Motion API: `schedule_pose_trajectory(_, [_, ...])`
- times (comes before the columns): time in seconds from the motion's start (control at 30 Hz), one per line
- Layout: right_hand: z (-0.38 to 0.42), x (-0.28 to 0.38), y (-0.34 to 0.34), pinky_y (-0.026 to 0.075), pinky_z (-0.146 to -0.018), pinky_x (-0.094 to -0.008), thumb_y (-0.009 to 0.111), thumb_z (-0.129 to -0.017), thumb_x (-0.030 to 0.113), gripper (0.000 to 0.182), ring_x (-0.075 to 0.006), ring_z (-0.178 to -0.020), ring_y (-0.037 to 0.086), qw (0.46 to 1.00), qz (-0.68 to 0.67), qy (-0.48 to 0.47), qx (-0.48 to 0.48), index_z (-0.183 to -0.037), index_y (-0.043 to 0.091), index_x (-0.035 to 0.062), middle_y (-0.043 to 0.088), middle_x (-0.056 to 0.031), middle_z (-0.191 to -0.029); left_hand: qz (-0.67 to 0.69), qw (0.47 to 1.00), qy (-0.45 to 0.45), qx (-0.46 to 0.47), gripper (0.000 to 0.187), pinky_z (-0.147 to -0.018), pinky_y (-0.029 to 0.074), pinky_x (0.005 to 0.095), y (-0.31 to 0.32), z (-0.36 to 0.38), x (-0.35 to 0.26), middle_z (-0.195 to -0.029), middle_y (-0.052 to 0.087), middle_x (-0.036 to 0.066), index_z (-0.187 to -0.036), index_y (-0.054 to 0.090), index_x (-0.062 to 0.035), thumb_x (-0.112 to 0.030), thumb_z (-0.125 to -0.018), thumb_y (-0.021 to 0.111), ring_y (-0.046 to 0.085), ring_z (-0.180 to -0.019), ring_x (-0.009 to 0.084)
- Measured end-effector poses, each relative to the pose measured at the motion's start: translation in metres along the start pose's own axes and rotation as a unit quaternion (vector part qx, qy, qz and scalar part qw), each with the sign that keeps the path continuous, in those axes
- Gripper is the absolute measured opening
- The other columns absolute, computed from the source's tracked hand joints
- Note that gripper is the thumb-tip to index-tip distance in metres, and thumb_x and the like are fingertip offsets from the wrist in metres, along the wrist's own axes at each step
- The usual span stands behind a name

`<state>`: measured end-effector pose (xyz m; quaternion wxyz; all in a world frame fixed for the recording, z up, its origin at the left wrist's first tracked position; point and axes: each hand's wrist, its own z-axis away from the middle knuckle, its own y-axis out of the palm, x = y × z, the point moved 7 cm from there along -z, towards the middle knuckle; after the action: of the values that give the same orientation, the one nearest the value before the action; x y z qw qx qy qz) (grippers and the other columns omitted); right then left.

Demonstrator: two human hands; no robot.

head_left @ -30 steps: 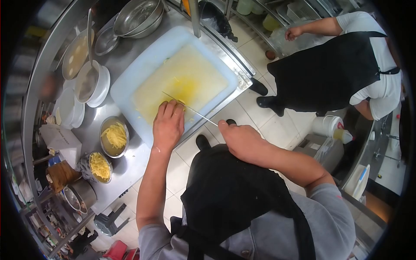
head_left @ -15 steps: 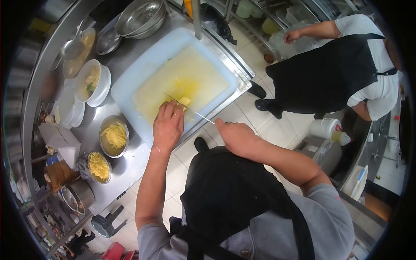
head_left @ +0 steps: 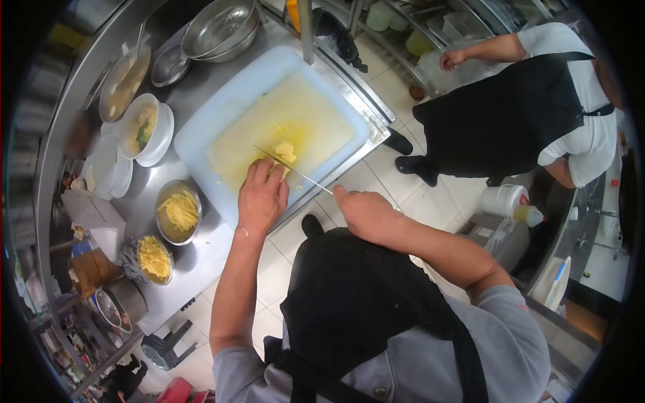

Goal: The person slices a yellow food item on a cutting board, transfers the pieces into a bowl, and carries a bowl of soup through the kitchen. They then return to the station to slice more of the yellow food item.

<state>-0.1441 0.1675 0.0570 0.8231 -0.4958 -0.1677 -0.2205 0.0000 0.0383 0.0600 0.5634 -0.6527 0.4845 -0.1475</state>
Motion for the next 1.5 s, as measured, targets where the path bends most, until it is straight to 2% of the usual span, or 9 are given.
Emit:
schedule_pose_trajectory(0.5, [0.019, 0.01, -0.014, 0.055, -0.074, -0.0551, 0.055, -0.083, -0.005, 0.034, -0.0486, -0.081, 0.069, 1.0, -0.021, -0.012, -0.012, -0.116, 0.047, -0.0075, 0.068, -0.0293, -0.084, 0.005, 1.0, -0.009, -0.002, 0.03, -0.089, 0.058, 0.0444, 0.002, 0.001, 0.003, -0.121, 0.06, 0.015, -0.11, 0.067, -0.0017, 0.001, -0.08, 0.069, 0.061, -0.114, 0.0352])
schedule_pose_trajectory(0.7, [0.002, 0.002, 0.003, 0.055, -0.075, -0.0549, 0.054, -0.085, -0.005, 0.038, -0.0481, -0.084, 0.069, 0.999, -0.037, -0.005, 0.008, -0.122, 0.047, -0.0101, 0.069, -0.0296, -0.087, 0.0, 1.0, -0.003, -0.012, 0.03, -0.088, 0.058, 0.0448, -0.002, 0.004, 0.002, -0.12, 0.061, 0.015, -0.11, 0.067, -0.0031, 0.001, -0.08, 0.07, 0.061, -0.112, 0.0352])
schedule_pose_trajectory(0.87, [-0.008, -0.006, 0.001, 0.053, -0.078, -0.0551, 0.053, -0.087, -0.001, 0.038, -0.0484, -0.086, 0.068, 0.996, -0.072, 0.021, 0.042, -0.123, 0.048, -0.0089, 0.068, -0.03, -0.086, -0.042, 0.996, -0.066, -0.043, 0.032, -0.089, 0.056, 0.0454, -0.01, 0.011, 0.04, -0.12, 0.06, 0.016, -0.112, 0.066, -0.0033, 0.0, -0.081, 0.07, 0.06, -0.113, 0.0373])
schedule_pose_trajectory(0.93, [-0.006, -0.003, -0.011, 0.053, -0.078, -0.0551, 0.053, -0.087, 0.0, 0.039, -0.0485, -0.086, 0.068, 0.994, -0.09, 0.027, 0.05, -0.124, 0.049, -0.0085, 0.068, -0.0299, -0.085, -0.048, 0.994, -0.088, -0.048, 0.032, -0.095, 0.053, 0.048, -0.023, 0.006, 0.04, -0.121, 0.06, 0.017, -0.114, 0.065, -0.0028, 0.0, -0.082, 0.069, 0.058, -0.116, 0.039])
schedule_pose_trajectory(1.03, [-0.002, -0.005, -0.018, 0.053, -0.078, -0.055, 0.053, -0.086, 0.001, 0.039, -0.0478, -0.085, 0.068, 0.993, -0.108, 0.019, 0.05, -0.124, 0.05, -0.0081, 0.068, -0.0294, -0.084, -0.07, 0.996, -0.014, -0.044, 0.034, -0.104, 0.048, 0.051, -0.035, -0.007, 0.016, -0.124, 0.06, 0.016, -0.115, 0.065, -0.0026, 0.0, -0.081, 0.069, 0.055, -0.121, 0.0389])
schedule_pose_trajectory(1.1, [0.001, -0.009, -0.015, 0.053, -0.077, -0.0548, 0.054, -0.086, 0.001, 0.04, -0.047, -0.085, 0.068, 0.993, -0.108, 0.006, 0.038, -0.124, 0.05, -0.008, 0.068, -0.0288, -0.083, -0.062, 0.996, 0.057, -0.001, 0.036, -0.111, 0.042, 0.0521, -0.03, -0.016, -0.006, -0.126, 0.06, 0.015, -0.115, 0.065, -0.0031, 0.0, -0.079, 0.069, 0.053, -0.124, 0.0379])
schedule_pose_trajectory(1.17, [0.003, -0.009, -0.016, 0.057, -0.074, -0.0509, 0.061, -0.089, 0.004, 0.031, -0.042, -0.084, 0.072, 0.998, 0.034, -0.032, -0.041, -0.117, 0.051, -0.0045, 0.071, -0.0233, -0.086, -0.069, 0.995, 0.071, 0.013, 0.038, -0.111, 0.042, 0.0517, -0.024, -0.019, -0.01, -0.126, 0.061, 0.014, -0.115, 0.066, -0.0033, -0.001, -0.078, 0.069, 0.052, -0.125, 0.0375])
schedule_pose_trajectory(1.4, [0.009, -0.008, -0.021, 0.058, -0.07, -0.0481, 0.058, -0.091, 0.0, 0.032, -0.0389, -0.084, 0.073, 0.991, 0.082, -0.033, -0.101, -0.123, 0.053, -0.0027, 0.073, -0.019, -0.091, -0.066, 0.99, 0.103, 0.075, 0.036, -0.113, 0.04, 0.0513, -0.013, -0.035, -0.011, -0.125, 0.062, 0.014, -0.113, 0.067, -0.004, -0.001, -0.077, 0.069, 0.052, -0.126, 0.0381])
schedule_pose_trajectory(1.5, [0.011, -0.009, -0.02, 0.058, -0.072, -0.0494, 0.057, -0.091, 0.0, 0.031, -0.0405, -0.083, 0.073, 0.99, 0.07, -0.032, -0.115, -0.122, 0.053, -0.0028, 0.073, -0.019, -0.092, -0.098, 0.99, 0.099, 0.036, 0.034, -0.113, 0.04, 0.0511, -0.017, -0.04, -0.013, -0.121, 0.064, 0.015, -0.112, 0.067, -0.0038, -0.001, -0.079, 0.069, 0.051, -0.126, 0.0391])
